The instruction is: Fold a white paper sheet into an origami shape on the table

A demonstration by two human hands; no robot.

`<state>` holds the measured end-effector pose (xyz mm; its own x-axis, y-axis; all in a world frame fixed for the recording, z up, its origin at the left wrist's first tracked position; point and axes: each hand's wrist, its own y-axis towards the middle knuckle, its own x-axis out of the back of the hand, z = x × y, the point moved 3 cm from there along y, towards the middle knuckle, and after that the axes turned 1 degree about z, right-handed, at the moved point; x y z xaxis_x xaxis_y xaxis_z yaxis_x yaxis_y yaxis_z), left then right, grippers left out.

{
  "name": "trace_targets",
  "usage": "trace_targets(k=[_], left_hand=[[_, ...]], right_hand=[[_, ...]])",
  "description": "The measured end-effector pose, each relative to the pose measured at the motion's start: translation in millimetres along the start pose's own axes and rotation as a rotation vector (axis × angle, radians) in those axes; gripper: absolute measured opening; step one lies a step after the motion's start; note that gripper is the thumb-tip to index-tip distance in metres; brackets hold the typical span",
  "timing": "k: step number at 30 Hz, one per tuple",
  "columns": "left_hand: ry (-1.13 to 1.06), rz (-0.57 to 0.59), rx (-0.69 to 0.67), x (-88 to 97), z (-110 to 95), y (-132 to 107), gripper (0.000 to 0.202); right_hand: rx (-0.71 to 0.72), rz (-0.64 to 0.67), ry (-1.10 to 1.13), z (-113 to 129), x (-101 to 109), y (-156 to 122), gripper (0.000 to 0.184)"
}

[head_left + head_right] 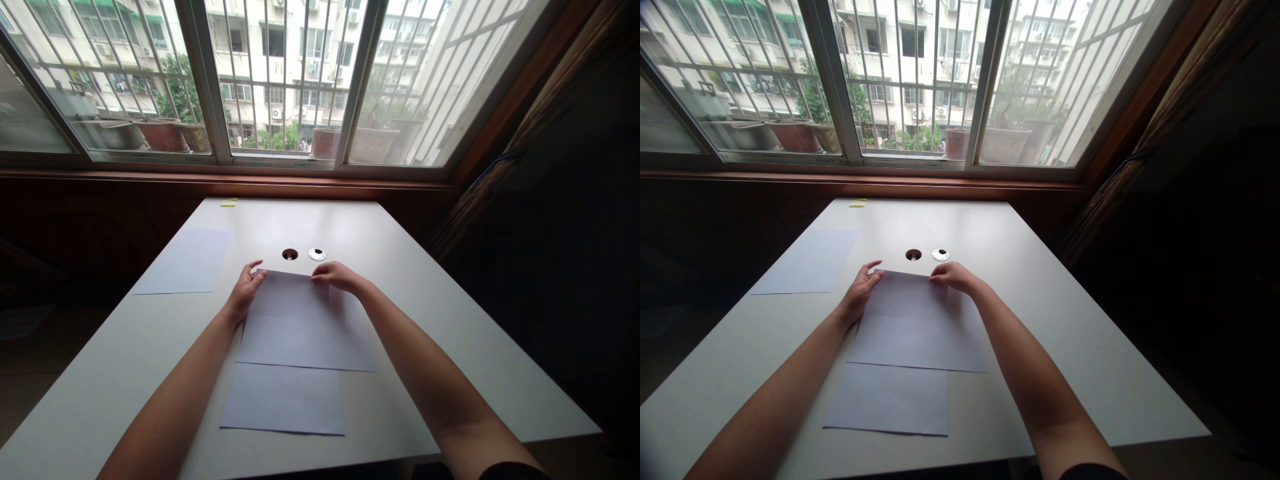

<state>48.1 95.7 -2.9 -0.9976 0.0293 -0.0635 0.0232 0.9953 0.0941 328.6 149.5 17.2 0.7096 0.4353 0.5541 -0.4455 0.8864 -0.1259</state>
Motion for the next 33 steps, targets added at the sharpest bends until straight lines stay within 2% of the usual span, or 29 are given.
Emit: trace_targets(k=[8, 15, 20, 33], left_hand=[[-0.274, 0.124, 0.202, -5.6, -0.8, -4.5, 0.066], [-0.222, 0.154, 0.17, -6.8, -8.5, -7.6, 0.066], [-0.255, 0.273, 0.156, -9.7, -11.9, -10.3, 0.058], [-0.28, 0.353, 0.251, -10.1, -14.3, -18.5, 0.058]], right_hand=[[-0.011, -0.028, 0.071, -0.5, 3.8, -0.1, 0.027], [-0.008, -0.034, 0.072, 2.8, 4.6, -0.5, 0.025], [-0.003, -0.039, 0.06, 1.2, 5.4, 0.6, 0.026], [0.043, -0.101, 0.147, 1.3, 13.0, 0.6, 0.026]])
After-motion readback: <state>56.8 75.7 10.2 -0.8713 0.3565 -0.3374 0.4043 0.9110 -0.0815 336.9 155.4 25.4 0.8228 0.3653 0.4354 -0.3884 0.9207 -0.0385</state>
